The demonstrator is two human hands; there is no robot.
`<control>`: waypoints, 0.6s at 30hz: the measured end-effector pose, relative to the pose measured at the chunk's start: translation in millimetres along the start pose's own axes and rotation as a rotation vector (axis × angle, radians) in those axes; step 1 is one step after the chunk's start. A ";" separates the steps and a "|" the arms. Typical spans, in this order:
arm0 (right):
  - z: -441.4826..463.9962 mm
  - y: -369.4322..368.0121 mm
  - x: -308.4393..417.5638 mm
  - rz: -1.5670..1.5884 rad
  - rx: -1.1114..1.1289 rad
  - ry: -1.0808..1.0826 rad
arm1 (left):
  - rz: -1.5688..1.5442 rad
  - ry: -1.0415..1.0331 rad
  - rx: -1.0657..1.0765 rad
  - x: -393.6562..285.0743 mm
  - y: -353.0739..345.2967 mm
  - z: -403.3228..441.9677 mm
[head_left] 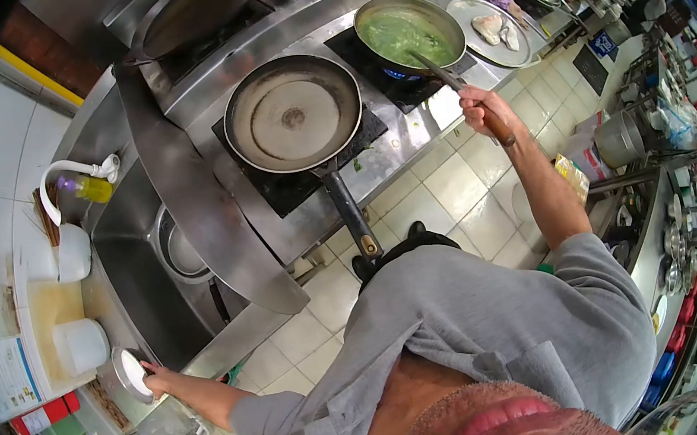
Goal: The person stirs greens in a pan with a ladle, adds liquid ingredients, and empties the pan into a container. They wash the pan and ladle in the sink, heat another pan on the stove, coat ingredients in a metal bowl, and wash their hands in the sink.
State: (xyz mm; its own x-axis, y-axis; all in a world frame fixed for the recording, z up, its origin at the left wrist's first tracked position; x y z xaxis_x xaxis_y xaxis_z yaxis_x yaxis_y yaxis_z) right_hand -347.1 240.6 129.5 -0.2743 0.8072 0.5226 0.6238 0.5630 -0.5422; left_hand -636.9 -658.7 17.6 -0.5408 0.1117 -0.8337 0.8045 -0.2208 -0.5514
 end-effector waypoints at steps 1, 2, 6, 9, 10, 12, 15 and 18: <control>0.1 0.5 -2.5 0.000 0.002 0.007 | -0.046 -0.043 -0.007 2.1 -7.3 3.5; -6.7 -5.3 -7.7 -0.054 -0.059 0.066 | -0.014 -0.046 -0.002 13.1 -10.7 17.0; -21.2 -4.1 -15.3 -0.323 -0.215 0.238 | 0.495 -0.047 0.173 59.4 -5.1 94.3; -33.9 3.6 -7.1 -0.588 -0.380 0.308 | 0.751 -0.337 0.435 48.0 -10.2 87.6; -37.5 3.7 -2.0 -0.697 -0.431 0.364 | 0.831 -0.436 0.517 43.7 -11.1 82.4; -41.7 16.7 9.8 -0.953 -0.552 0.346 | 0.909 -0.542 0.605 30.4 -16.3 67.2; -38.2 40.4 39.2 -1.563 -0.749 0.957 | 0.131 0.031 0.144 18.7 -2.3 42.1; -49.9 37.0 69.5 -1.688 -0.977 0.452 | 0.185 -0.089 0.243 -32.2 -3.5 -5.5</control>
State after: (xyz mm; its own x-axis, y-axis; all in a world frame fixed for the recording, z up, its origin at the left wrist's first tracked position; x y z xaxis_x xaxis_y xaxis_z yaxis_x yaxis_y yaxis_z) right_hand -306.6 308.6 178.6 -0.8300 -0.5169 0.2095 0.1393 0.1716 0.9753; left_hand -620.9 -656.1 46.2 -0.4190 -0.0344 -0.9073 0.8146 -0.4555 -0.3590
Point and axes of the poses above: each hand's wrist, its own z-axis towards the middle knuckle, its own y-axis out of the back of the hand, x = y × z, the point moved 5 cm from there along z, towards the middle knuckle, and after that the axes turned 15 degrees about -y, right-handed, at the moved point
